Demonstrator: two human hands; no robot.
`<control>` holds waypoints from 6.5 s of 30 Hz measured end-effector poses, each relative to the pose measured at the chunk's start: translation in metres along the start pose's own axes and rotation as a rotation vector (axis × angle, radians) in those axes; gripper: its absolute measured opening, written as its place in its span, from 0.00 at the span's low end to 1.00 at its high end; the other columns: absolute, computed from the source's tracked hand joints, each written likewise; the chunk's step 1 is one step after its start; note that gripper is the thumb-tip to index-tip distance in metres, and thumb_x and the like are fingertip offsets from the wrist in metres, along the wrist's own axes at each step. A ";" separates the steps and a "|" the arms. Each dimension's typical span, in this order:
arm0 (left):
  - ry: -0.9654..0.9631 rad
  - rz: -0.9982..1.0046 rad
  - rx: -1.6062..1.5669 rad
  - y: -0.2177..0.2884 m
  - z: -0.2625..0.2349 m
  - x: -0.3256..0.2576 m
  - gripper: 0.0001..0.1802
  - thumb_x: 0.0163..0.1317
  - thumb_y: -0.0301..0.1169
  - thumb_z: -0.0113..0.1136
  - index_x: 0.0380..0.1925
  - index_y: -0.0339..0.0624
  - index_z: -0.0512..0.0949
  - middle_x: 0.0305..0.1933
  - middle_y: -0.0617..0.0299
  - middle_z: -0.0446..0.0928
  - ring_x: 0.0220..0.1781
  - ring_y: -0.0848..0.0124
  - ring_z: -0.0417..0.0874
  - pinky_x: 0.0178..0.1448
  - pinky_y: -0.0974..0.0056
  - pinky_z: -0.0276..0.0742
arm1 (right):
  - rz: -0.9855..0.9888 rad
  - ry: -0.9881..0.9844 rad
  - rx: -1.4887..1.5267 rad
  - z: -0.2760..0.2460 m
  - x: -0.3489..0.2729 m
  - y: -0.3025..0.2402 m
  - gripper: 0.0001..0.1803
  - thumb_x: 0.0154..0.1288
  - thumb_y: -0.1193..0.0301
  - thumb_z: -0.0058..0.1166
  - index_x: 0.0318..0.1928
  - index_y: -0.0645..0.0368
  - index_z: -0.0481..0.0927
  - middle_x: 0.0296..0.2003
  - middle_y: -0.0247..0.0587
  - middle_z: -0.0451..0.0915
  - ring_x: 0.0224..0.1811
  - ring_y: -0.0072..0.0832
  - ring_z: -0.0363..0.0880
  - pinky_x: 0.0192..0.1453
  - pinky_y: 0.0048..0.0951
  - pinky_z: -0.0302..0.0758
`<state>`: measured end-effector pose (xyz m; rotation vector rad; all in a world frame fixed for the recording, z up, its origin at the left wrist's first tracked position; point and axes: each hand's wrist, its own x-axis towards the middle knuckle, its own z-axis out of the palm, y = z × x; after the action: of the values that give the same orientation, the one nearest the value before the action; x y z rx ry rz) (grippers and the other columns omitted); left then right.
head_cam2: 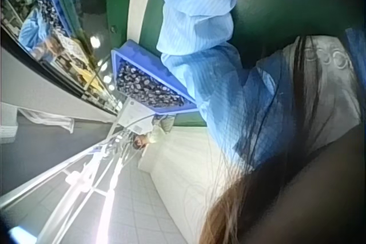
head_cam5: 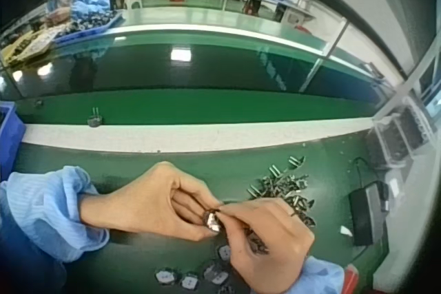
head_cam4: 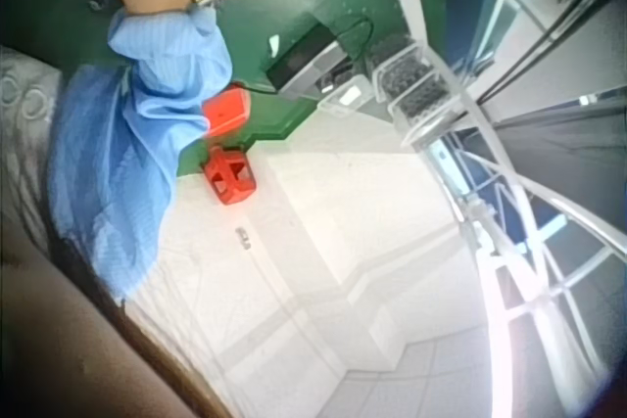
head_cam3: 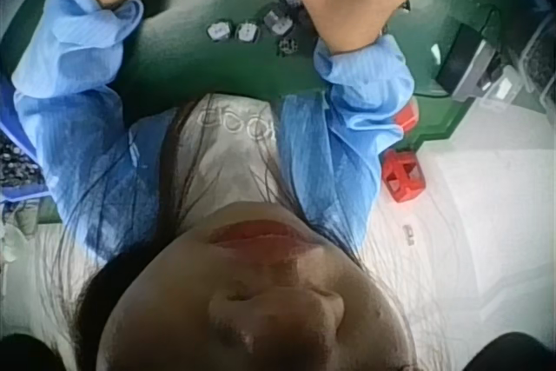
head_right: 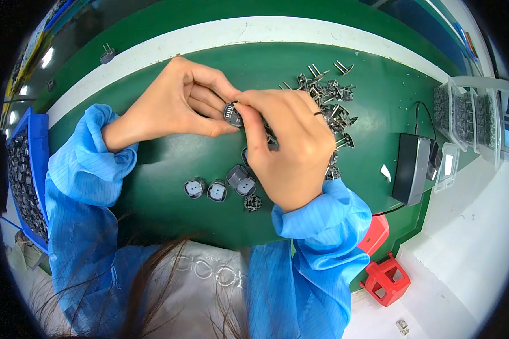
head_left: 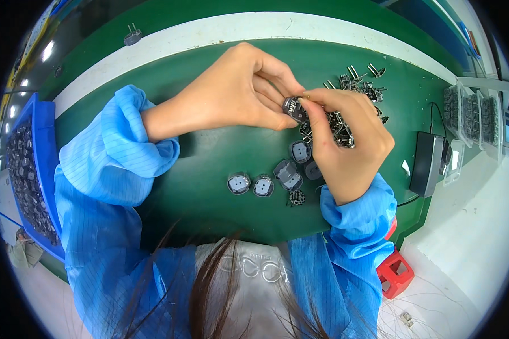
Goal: The person assembles small electronic components by hand on a green workbench. They pick up gray plastic housings and metal pin connectors, insert the pins into the housings, and place the finished units on the table. The person also moves a blue bin of parts to the side to clear the workspace.
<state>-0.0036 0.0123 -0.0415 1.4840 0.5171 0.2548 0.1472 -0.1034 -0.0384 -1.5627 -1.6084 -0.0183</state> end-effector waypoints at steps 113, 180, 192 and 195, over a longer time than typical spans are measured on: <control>-0.132 0.236 -0.137 0.025 -0.015 0.002 0.19 0.51 0.18 0.70 0.45 0.34 0.80 0.43 0.60 0.74 0.40 0.75 0.78 0.41 0.76 0.79 | 0.652 -0.283 0.925 -0.024 0.006 0.002 0.10 0.64 0.80 0.58 0.46 0.68 0.78 0.38 0.41 0.81 0.41 0.22 0.79 0.45 0.22 0.75; 0.169 0.247 0.217 0.006 0.009 -0.009 0.12 0.54 0.15 0.58 0.40 0.31 0.79 0.41 0.58 0.82 0.43 0.73 0.84 0.50 0.70 0.79 | 0.385 -0.218 0.683 0.007 0.000 0.002 0.16 0.66 0.86 0.48 0.54 0.72 0.75 0.46 0.44 0.79 0.52 0.27 0.79 0.56 0.26 0.75; 0.793 0.219 1.240 -0.023 -0.132 0.033 0.13 0.55 0.29 0.62 0.40 0.34 0.81 0.38 0.47 0.79 0.42 0.50 0.81 0.50 0.54 0.76 | 0.076 -0.243 -0.238 -0.023 0.006 0.040 0.10 0.52 0.76 0.65 0.38 0.59 0.85 0.36 0.40 0.79 0.40 0.42 0.75 0.45 0.38 0.73; 0.946 0.611 1.480 -0.030 -0.121 0.038 0.16 0.55 0.29 0.63 0.44 0.35 0.79 0.39 0.48 0.78 0.44 0.49 0.79 0.53 0.52 0.74 | 0.117 -0.246 -0.241 -0.019 0.005 0.039 0.08 0.53 0.77 0.64 0.36 0.59 0.85 0.35 0.40 0.79 0.39 0.42 0.76 0.45 0.39 0.74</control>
<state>-0.0325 0.1336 -0.0786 2.9505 1.1038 1.2918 0.1905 -0.1016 -0.0440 -1.9041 -1.7509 0.0472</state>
